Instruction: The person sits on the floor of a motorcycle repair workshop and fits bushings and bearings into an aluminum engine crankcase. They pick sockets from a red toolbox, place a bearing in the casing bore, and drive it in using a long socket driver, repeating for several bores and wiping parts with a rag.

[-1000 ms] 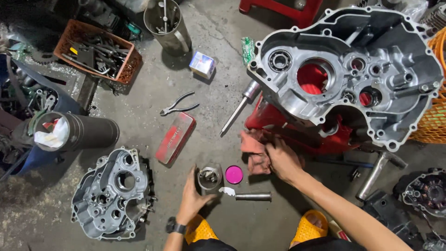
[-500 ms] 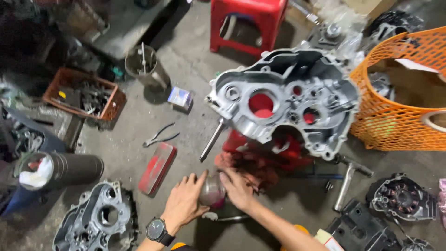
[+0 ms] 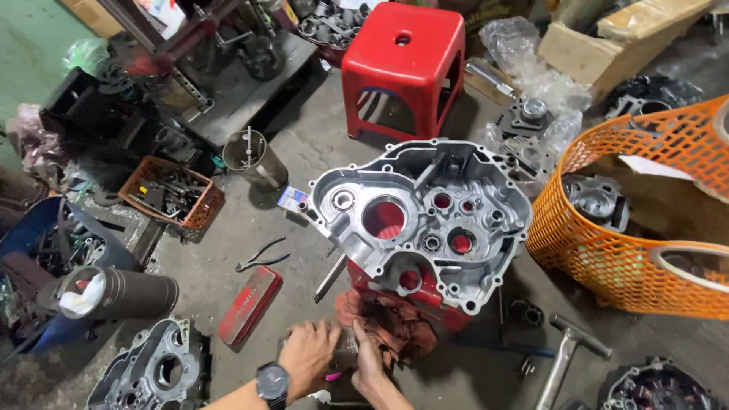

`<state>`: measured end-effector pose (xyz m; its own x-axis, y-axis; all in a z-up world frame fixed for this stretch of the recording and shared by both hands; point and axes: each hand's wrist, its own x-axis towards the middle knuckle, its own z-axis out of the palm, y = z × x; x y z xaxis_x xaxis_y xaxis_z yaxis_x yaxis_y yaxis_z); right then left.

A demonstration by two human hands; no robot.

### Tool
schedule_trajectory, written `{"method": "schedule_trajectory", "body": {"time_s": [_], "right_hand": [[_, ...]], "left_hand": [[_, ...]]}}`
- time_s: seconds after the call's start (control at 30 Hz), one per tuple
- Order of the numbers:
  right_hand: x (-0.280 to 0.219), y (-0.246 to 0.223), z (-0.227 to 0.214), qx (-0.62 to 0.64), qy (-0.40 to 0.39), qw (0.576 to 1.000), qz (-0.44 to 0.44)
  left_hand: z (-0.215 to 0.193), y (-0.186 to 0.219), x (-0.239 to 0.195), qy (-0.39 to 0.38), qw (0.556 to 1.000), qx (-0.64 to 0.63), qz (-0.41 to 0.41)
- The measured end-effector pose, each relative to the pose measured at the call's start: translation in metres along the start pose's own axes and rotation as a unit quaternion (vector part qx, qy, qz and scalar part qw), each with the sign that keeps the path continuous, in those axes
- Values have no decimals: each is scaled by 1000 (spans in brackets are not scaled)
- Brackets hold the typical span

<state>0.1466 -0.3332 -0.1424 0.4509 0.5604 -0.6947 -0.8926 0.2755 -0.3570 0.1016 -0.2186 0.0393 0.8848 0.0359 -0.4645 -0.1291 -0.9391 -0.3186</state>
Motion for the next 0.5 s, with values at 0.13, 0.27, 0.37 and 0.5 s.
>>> {"method": "schedule_trajectory", "body": {"time_s": [0.13,0.27,0.37,0.5], "right_hand": [[-40,-33,41,-596,-4,761,-255],[-43,-46,88,-781,-56,505,-363],[-16,-37,76,-737,-137,453,-483],[45,1,7,-618,24,710,-336]], "left_hand": [[63,-8,-18,37,931,-361,-43],[183,20,-2,138,827,-537,-94],[279,42,27,201,745,-624,-123],[385,41,86,122,857,-486,-116]]}}
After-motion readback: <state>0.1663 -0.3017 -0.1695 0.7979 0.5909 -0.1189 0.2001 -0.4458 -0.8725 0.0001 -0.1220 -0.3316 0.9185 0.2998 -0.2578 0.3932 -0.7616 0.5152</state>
